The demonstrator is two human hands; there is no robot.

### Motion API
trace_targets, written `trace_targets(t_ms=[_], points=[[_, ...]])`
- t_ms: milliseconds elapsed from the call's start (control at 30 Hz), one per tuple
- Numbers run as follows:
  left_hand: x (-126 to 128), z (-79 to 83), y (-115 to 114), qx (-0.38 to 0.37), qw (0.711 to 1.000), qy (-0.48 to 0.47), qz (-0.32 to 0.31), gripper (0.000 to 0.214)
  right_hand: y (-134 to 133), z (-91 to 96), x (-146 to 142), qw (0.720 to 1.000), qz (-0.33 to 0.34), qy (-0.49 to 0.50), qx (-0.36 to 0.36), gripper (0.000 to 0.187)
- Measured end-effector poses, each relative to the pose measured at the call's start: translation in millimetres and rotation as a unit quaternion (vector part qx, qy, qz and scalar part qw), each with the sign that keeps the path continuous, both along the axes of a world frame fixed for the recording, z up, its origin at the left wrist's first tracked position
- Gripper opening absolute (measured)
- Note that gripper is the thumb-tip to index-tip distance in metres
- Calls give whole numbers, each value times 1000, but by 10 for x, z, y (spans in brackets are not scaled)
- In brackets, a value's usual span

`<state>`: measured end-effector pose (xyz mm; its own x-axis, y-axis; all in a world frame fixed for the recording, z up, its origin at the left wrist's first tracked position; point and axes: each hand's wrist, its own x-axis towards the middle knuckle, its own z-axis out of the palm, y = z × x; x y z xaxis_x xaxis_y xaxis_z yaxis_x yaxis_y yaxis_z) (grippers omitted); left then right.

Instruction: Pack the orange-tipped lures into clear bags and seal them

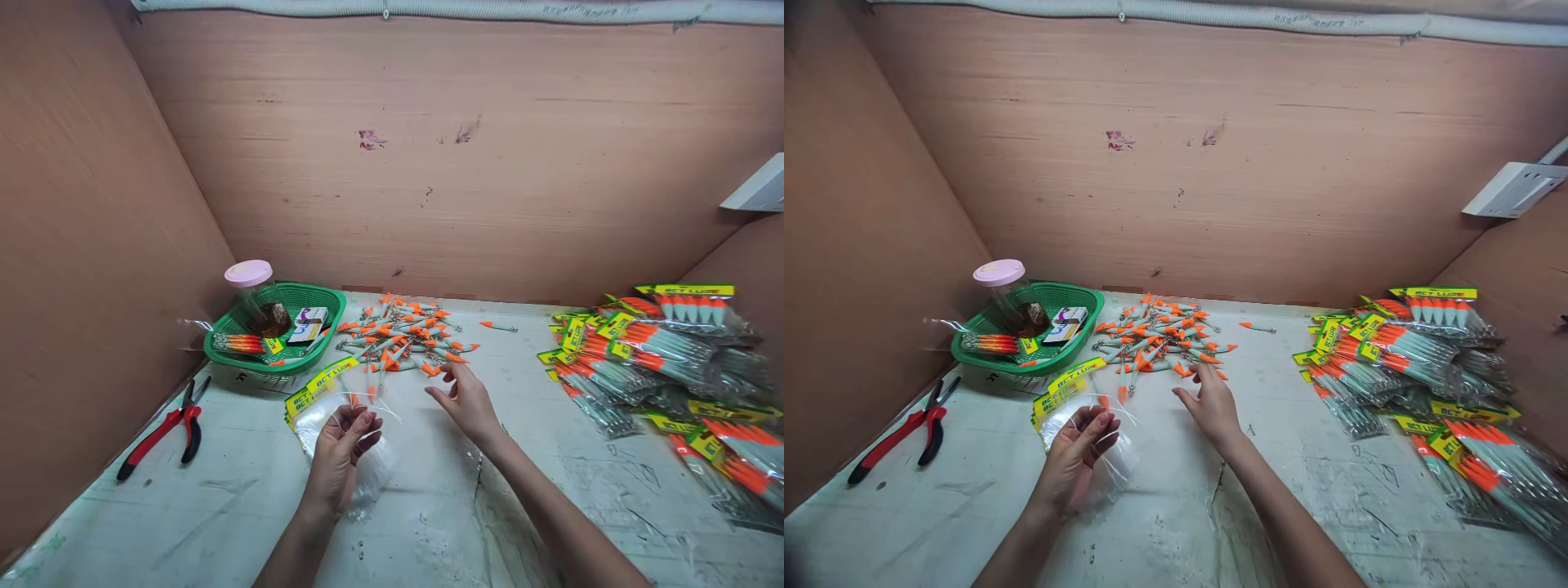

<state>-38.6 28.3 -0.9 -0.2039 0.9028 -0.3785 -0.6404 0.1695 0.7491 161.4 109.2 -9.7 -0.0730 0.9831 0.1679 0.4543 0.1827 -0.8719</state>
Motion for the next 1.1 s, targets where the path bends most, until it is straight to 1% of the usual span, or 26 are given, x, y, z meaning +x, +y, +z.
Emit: trace_targets(t_ms=[100,167,267,400,533,633,800,1000,1100], points=[[-39,-27,31,16,1000,8,14,42,270,-74,-121,1000,-14,-19,21,25],[-44,-49,39,16,1000,8,16,42,330,-71,-150,999,-8,-21,23,20],[-33,-68,33,13,1000,8,13,40,260,-11,-13,1000,-5,-14,10,21],[-13,-53,16,8,1000,7,10,39,7,66,396,998,3,8,-54,35],[-8,-36,6,7,1000,1,13,40,-206,70,709,992,3,37,-123,48],[-15,-35,3,9,1000,-2,17,38,-273,67,834,988,-16,61,-142,51],[-2,-34,3,8,1000,0,23,36,-270,88,954,983,-48,105,-143,49],[3,-50,9,19,999,17,19,31,-94,39,911,979,-84,152,-107,49],[-21,-59,15,18,999,16,31,32,-52,86,966,981,-75,146,-104,48]])
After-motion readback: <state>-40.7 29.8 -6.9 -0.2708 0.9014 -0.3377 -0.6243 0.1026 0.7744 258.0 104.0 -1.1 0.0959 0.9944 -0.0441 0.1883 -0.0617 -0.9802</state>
